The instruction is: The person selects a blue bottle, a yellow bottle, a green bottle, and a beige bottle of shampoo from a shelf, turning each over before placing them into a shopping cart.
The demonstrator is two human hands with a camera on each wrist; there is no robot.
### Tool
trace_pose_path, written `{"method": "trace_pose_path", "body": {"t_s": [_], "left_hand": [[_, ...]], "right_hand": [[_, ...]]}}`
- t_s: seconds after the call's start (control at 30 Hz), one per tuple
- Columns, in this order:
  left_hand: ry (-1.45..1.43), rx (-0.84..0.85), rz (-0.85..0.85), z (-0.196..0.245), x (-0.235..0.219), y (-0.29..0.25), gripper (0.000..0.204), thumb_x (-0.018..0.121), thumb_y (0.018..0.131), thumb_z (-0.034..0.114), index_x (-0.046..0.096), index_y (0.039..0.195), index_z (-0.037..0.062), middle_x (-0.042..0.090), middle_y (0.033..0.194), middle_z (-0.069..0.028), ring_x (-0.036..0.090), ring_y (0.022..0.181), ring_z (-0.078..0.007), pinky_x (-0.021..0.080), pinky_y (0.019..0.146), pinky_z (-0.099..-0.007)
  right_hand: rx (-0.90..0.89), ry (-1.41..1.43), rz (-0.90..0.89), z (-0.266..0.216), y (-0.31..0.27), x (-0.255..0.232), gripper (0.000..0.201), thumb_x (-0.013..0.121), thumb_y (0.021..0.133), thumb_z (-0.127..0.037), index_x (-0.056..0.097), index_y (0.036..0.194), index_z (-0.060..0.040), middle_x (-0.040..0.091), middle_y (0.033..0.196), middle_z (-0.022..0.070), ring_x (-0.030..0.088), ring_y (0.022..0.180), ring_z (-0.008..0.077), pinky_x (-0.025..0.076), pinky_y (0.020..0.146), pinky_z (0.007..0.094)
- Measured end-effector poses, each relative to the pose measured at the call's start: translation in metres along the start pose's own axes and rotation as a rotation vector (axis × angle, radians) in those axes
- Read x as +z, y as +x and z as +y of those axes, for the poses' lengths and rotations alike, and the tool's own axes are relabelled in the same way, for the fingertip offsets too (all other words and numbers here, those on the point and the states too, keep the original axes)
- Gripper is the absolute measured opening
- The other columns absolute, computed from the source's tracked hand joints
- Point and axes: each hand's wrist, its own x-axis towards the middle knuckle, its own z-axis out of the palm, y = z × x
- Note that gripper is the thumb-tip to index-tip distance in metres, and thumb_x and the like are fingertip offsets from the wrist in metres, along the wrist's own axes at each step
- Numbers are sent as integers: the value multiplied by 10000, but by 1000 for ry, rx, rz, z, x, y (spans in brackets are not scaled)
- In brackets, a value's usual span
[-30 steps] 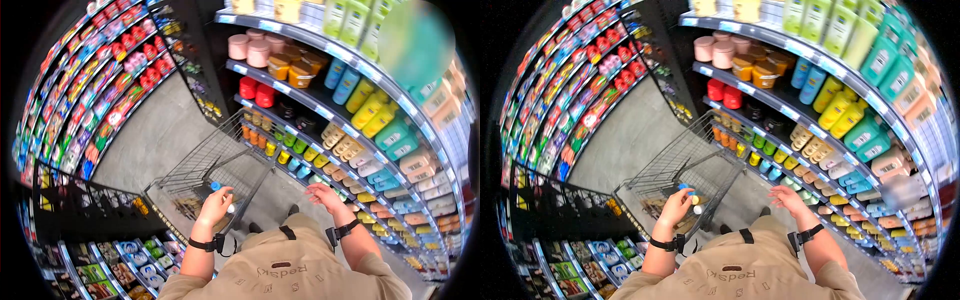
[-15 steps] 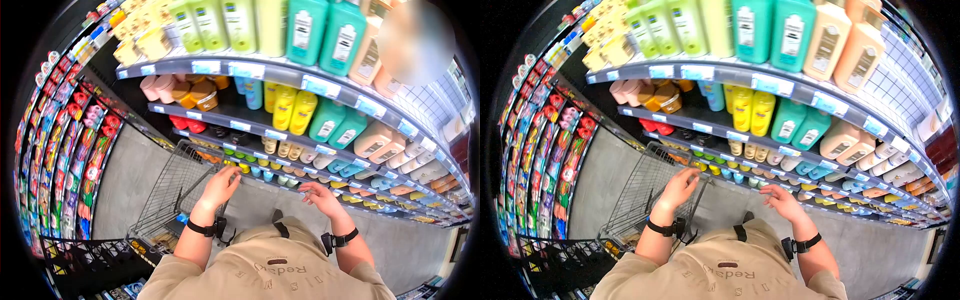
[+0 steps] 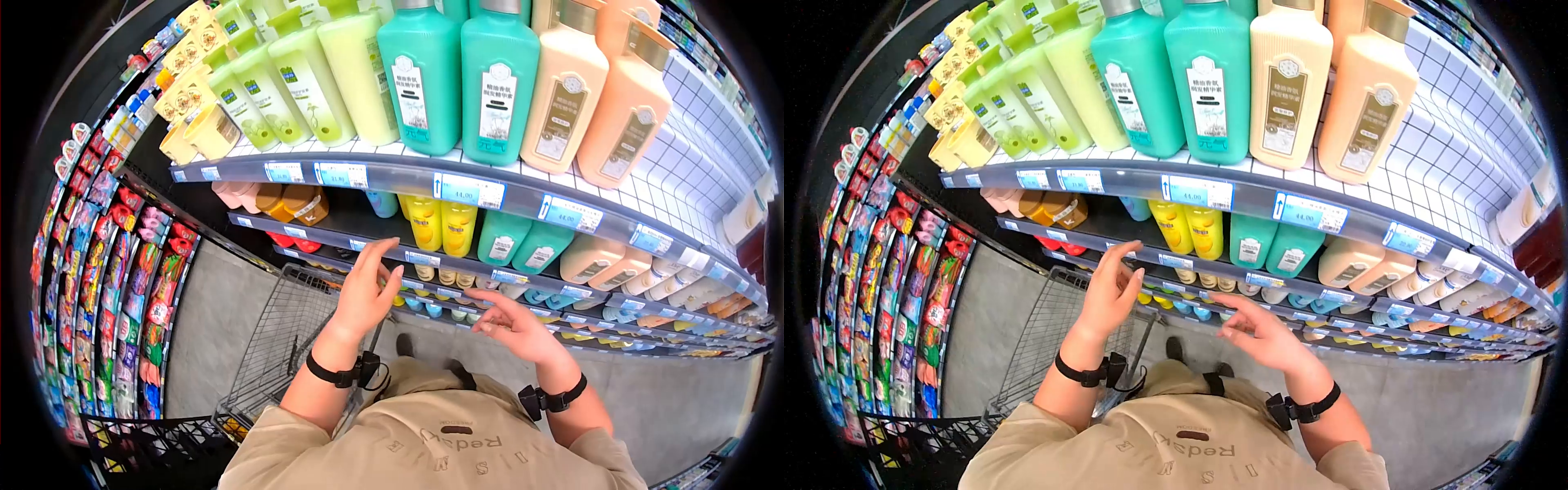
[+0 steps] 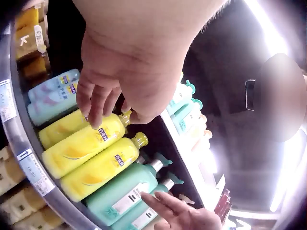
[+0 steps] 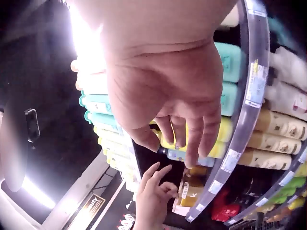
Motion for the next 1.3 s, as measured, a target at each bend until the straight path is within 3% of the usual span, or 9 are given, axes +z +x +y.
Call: {"method": "trace_pose_path", "body": {"t_s": [0.13,0.23,0.33,0.67,0.83,0.9,1.03,1.1,1.3], "left_hand": [[-67,73,22,-5,-2,38,494,667,984,7,507,1452,14,609,1403,-116,615,757,-92,524,674,-261],[-103,77,33,-13,3,64,544,724,957,54,491,1445,-1,680,1141,-134,615,690,-148,511,624,-289],[-71,93,3,-30,6,90,411,792,908,117,580,1235,-13,632,717,-115,620,599,-253,497,557,-369],[-30,311,-205,-47,3,130,256,793,907,132,739,1122,3,768,1050,-148,712,954,-315,559,864,-422],[-130,28,-294,-43,0,120,285,835,875,123,741,1117,7,738,925,-111,683,750,-183,548,686,-324],[-18,95,-247,-33,-5,113,287,856,868,209,739,1075,48,583,635,-51,516,546,-161,442,537,-326],[-99,272,59,-16,8,88,388,918,791,131,736,1122,44,676,885,-76,529,550,-146,453,527,-304],[-117,288,59,-4,8,73,412,916,785,87,723,1143,22,682,970,-89,565,607,-127,476,533,-272],[-39,353,97,18,8,18,470,919,767,49,708,1186,10,705,1088,-124,646,734,-144,526,546,-237]], "right_hand": [[-113,-9,0,-29,33,5,734,629,974,28,359,1646,-92,570,1435,122,687,1044,153,536,890,301],[-147,-36,-5,-43,58,6,828,609,937,61,269,1678,-85,291,1702,181,690,1105,193,556,910,324],[-196,-87,48,-54,80,7,840,607,938,60,248,1683,-84,283,1702,186,684,1128,203,560,925,328],[-100,-220,82,-63,113,3,740,651,975,30,309,1629,-18,670,1235,149,686,1146,243,539,982,378],[-270,-225,46,-54,107,-4,738,643,971,36,322,1633,-22,692,1204,140,707,1087,234,546,970,380],[-197,-209,8,-63,103,-5,757,655,958,22,336,1640,-56,734,1163,126,725,1025,220,572,909,352],[-214,-146,-64,-59,97,-4,817,638,943,58,283,1668,-67,638,1418,157,720,1053,214,572,923,346],[-251,-149,-23,-59,92,1,830,625,937,76,273,1674,-76,412,1655,163,708,1078,202,572,923,336],[-214,-122,-56,-38,80,11,843,673,928,46,289,1669,-78,335,1690,168,689,1059,188,571,900,322]]}}
